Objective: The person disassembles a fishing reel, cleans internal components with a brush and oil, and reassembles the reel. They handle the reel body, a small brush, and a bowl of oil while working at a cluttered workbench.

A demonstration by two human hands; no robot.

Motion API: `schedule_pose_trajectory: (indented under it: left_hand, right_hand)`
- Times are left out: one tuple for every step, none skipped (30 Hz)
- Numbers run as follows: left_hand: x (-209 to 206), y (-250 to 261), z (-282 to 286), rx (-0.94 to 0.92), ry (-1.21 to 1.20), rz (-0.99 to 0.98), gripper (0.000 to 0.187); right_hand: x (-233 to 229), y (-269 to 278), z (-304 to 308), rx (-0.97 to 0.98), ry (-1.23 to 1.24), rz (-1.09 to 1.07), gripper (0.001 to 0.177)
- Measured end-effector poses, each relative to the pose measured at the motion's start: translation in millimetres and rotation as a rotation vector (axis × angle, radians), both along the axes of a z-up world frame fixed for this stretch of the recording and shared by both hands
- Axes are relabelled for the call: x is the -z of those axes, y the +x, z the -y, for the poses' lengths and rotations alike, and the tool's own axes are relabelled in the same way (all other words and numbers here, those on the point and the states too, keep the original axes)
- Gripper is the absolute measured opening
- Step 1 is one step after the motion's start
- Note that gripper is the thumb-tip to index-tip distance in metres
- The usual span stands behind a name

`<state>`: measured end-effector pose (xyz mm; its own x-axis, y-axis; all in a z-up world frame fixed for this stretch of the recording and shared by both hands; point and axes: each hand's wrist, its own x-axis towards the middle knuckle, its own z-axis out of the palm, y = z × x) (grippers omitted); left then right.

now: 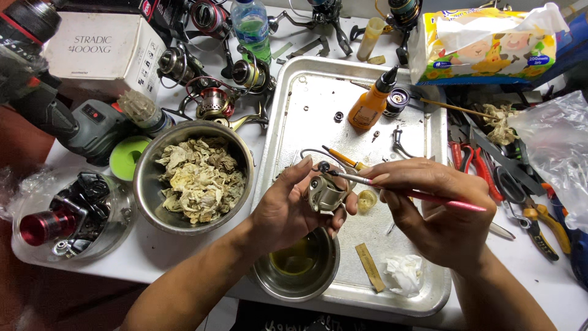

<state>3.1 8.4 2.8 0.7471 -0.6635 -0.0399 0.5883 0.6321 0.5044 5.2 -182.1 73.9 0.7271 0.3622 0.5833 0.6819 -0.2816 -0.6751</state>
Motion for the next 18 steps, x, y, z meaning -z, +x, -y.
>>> schedule_pose_trajectory:
  left_hand:
    - [-0.3, -0.3, 0.0, -0.002, -0.001, 0.000, 0.048]
    - [-0.7, -0.6, 0.0, 0.000, 0.003, 0.003, 0.047]
    - [-0.9, -1.0, 0.2, 0.002, 0.006, 0.004, 0.047]
    - [-1.2, -1.0, 0.3, 0.001, 0.005, 0.003, 0.047]
    - [-1.6, -0.9, 0.2, 0.000, -0.005, 0.016, 0.047]
    - [-2.1, -0.8, 0.2, -0.002, -0.015, 0.029, 0.046]
    - [-2.5, -0.8, 0.3, -0.002, -0.015, 0.030, 0.046]
    - [-2.9, -0.8, 0.4, 0.004, -0.022, 0.035, 0.046]
    - [-3.3, -0.8, 0.8, 0.010, -0.029, 0.042, 0.045]
    - [-3.6, -0.4, 0.7, 0.010, -0.029, 0.042, 0.045]
    - [-3.8, -0.2, 0.4, 0.006, -0.018, 0.044, 0.045]
    - [-3.9, -0.1, 0.1, 0.002, -0.006, 0.046, 0.045]
    - [-3.3, 0.4, 0.2, 0.002, -0.007, 0.047, 0.045]
    - [-2.7, 0.9, 0.3, -0.007, -0.018, 0.045, 0.045]
    - [-2.0, 1.1, 0.4, -0.016, -0.029, 0.041, 0.044]
    - [-3.5, 1.4, -0.9, -0.016, -0.030, 0.041, 0.044]
    - [-5.1, 2.1, -2.5, -0.029, -0.017, 0.058, 0.045]
    - [-6.8, 2.7, -4.1, -0.042, -0.005, 0.074, 0.045]
  right_hand:
    - [-0.1, 0.0, -0.4, -0.002, -0.001, 0.000, 0.009]
    - [-0.1, 0.1, -0.8, -0.007, 0.001, -0.002, 0.009]
    - [-0.1, -0.1, -1.1, -0.012, 0.003, -0.006, 0.009]
    - [-0.3, 0.2, -1.8, -0.012, 0.003, -0.007, 0.009]
    - [-0.6, 0.5, -2.7, -0.016, -0.005, 0.029, 0.008]
    - [-1.0, 0.7, -3.4, -0.019, -0.013, 0.065, 0.007]
    - [-1.5, 0.3, -2.9, -0.019, -0.013, 0.066, 0.007]
    - [-2.0, -0.2, -2.3, -0.019, -0.036, 0.112, 0.008]
    - [-2.6, -0.7, -1.5, -0.018, -0.060, 0.159, 0.009]
    - [-3.9, -1.3, -0.6, -0.018, -0.060, 0.160, 0.009]
    - [-5.1, -2.1, 0.1, -0.018, -0.069, 0.193, 0.010]
    - [-6.3, -2.9, 0.7, -0.019, -0.077, 0.227, 0.010]
    - [-3.7, -3.1, 3.9, -0.018, -0.078, 0.227, 0.010]
    - [-1.0, -3.3, 6.9, 0.018, -0.037, 0.261, 0.009]
    - [1.7, -3.8, 10.0, 0.055, 0.004, 0.294, 0.009]
    - [3.5, -5.4, 13.1, 0.055, 0.003, 0.293, 0.009]
    - [5.1, -6.3, 15.9, 0.096, 0.039, 0.285, 0.008]
    - [6.7, -7.3, 18.7, 0.137, 0.076, 0.275, 0.009]
